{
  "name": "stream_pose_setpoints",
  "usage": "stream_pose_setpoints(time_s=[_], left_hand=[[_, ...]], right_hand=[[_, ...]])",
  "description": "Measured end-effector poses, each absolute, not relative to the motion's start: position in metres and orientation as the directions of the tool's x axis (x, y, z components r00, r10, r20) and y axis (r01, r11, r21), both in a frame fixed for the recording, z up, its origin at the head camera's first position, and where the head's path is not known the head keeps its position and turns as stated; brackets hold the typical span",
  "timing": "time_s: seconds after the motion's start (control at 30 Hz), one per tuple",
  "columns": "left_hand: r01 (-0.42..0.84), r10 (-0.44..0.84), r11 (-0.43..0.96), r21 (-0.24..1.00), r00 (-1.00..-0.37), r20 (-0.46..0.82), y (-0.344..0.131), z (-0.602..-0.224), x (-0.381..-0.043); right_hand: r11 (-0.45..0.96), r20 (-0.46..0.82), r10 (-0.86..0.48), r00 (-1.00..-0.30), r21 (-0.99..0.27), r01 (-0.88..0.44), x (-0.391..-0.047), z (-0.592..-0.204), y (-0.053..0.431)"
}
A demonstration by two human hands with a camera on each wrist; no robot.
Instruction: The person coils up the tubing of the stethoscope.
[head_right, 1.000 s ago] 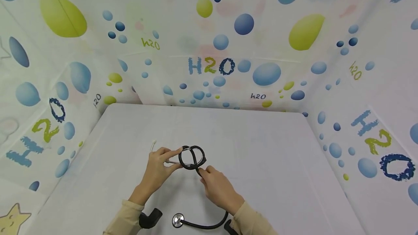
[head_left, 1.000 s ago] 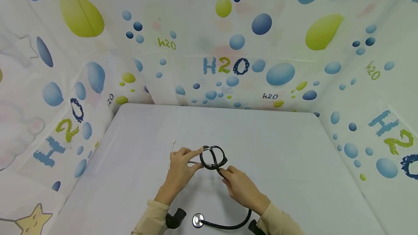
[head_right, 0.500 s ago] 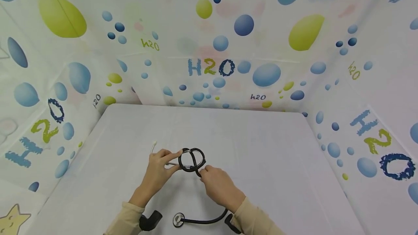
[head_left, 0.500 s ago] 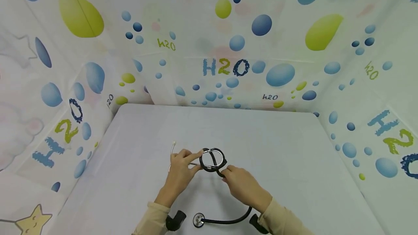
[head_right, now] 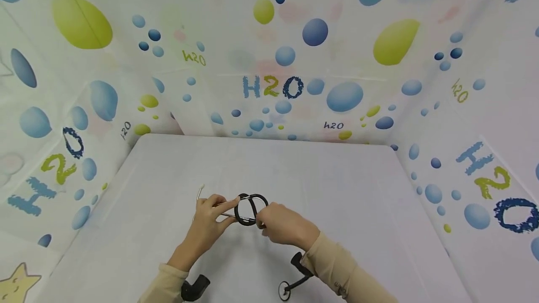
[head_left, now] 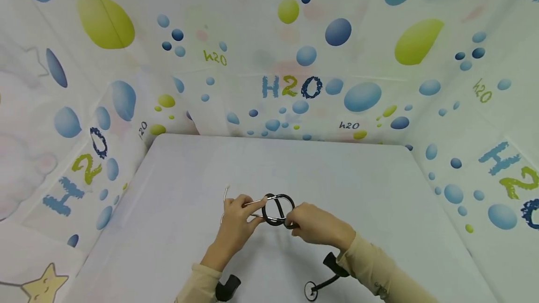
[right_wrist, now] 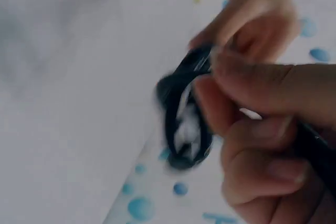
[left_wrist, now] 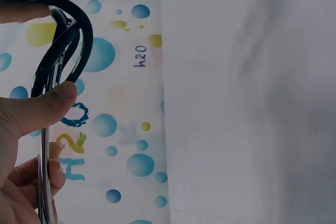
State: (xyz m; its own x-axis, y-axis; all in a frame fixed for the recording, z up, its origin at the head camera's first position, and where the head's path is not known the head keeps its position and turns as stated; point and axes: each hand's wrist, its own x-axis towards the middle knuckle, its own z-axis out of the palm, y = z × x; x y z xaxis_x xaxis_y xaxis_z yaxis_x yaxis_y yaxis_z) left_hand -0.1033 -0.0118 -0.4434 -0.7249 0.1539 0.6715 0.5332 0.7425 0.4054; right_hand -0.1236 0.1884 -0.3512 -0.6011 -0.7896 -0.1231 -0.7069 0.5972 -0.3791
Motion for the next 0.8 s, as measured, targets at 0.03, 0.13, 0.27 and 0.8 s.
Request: stream_pose_setpoints(time_s=[0.03, 0.13, 0.27, 0.8], left_hand=[[0.537, 0.155, 0.744, 0.398, -0.718, 0.678, -0.011, -0.443, -0.104], [0.553, 0.179, 0.742, 0.379, -0.708, 0.683, -0.010, -0.445, -0.104], [0.568, 0.239, 0.751, 0.338, -0.710, 0.662, -0.007, -0.447, -0.100], [0.580, 0.284, 0.754, 0.310, -0.712, 0.642, -0.005, -0.447, -0.099]], right_hand=[[0.596, -0.125, -0.793, -0.596, -0.365, -0.716, -0.121, -0.349, 0.185], [0.591, -0.109, -0.799, -0.592, -0.325, -0.738, -0.117, -0.346, 0.177], [0.576, -0.080, -0.798, -0.598, -0.396, -0.716, -0.127, -0.349, 0.173], [0.457, -0.118, -0.832, -0.543, -0.699, -0.550, -0.177, -0.359, 0.198]])
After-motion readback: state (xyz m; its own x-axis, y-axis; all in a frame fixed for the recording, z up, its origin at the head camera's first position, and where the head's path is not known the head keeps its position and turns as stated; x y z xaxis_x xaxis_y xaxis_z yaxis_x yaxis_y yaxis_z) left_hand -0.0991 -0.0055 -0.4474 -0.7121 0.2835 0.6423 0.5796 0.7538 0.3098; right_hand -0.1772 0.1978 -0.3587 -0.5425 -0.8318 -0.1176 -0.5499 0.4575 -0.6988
